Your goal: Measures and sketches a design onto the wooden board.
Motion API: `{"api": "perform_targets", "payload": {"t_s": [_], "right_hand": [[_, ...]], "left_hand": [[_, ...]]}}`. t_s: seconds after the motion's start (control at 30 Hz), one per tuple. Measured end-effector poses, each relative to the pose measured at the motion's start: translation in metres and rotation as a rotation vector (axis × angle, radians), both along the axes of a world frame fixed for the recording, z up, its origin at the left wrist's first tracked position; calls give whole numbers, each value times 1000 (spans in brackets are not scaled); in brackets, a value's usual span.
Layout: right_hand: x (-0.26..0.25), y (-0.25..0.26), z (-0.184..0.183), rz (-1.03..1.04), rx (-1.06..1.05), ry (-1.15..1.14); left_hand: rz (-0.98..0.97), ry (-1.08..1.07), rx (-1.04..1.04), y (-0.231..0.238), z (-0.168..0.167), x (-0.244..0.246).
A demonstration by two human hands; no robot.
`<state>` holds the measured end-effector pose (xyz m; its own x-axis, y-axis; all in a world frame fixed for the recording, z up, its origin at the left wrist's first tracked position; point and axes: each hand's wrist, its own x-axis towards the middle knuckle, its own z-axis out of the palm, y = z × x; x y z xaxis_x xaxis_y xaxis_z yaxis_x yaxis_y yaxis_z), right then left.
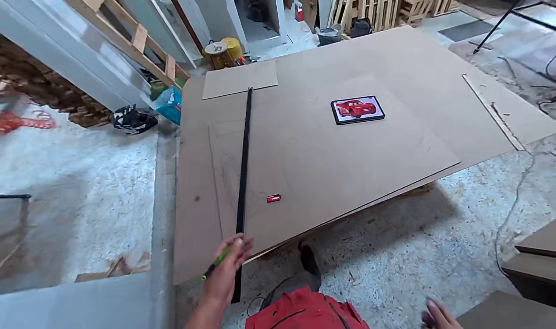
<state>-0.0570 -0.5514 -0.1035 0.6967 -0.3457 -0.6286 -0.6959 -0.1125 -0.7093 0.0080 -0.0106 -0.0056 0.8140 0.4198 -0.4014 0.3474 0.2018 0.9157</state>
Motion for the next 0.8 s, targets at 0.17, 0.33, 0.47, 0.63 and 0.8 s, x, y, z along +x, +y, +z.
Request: {"api": "perform_targets", "payload": {"t_s": [0.17,0.33,0.47,0.63,0.8], "right_hand": [[135,100,77,497,-62,-216],[225,155,131,903,-149,-337],[263,156,126,970,-172,-435],[321,140,103,1190,-91,-446],[386,137,106,1503,-41,-400]], "left_hand": [[-528,-120,-8,-88,-14,75],[-991,-209,113,-161,-1,151],[-1113,-196,213,-181,6,186],[-957,-108,139,-201,-4,205],[-655,-127,113,-230,7,219]]}}
